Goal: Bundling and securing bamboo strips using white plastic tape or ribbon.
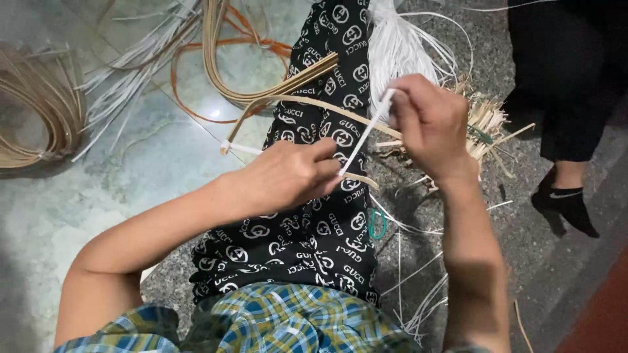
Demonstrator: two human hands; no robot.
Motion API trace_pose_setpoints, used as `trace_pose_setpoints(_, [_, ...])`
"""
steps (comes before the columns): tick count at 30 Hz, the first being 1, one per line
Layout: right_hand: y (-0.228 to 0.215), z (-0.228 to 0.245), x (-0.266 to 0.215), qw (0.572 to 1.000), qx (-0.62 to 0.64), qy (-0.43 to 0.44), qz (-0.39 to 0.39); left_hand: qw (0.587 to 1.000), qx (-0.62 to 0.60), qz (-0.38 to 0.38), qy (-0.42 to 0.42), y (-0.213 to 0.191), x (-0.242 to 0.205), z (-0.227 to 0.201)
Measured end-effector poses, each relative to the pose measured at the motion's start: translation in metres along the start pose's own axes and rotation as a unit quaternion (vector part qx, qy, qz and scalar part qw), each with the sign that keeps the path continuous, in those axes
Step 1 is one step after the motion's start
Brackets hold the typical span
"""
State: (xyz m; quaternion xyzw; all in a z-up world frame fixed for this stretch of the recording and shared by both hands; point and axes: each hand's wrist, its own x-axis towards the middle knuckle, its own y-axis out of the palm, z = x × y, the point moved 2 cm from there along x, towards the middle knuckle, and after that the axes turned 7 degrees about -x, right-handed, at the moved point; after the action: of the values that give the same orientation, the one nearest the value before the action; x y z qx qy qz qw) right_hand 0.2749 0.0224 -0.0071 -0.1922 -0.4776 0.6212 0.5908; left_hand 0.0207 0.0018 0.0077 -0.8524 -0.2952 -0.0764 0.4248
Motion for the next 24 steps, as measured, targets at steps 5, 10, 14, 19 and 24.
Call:
trace_pose_setpoints(5, [0.057, -0.016, -0.036, 0.999, 0.013, 0.052, 0.004, 1.000, -0.005, -0.028, -0.005, -0.014, -0.003, 0.002])
trace_pose_setpoints(10, [0.057, 0.068, -0.105, 0.917, 0.136, 0.213, 0.308, 0.997, 0.043, -0.053, -0.039, -0.004, -0.012, 0.027])
trace_pose_setpoints(14, [-0.029, 0.123, -0.073, 0.975, 0.120, -0.087, 0.168, 0.994, 0.108, -0.005, -0.011, 0.021, -0.011, 0.014])
trace_pose_setpoints(19, [-0.002, 0.023, -0.018, 0.973, 0.180, 0.145, -0.004, 0.996, 0.082, -0.008, 0.017, 0.009, -0.011, -0.002])
trace_pose_setpoints(24, [0.102, 0.023, -0.122, 0.923, 0.274, 0.136, 0.232, 0.996, 0.073, -0.053, -0.029, -0.006, -0.014, 0.018])
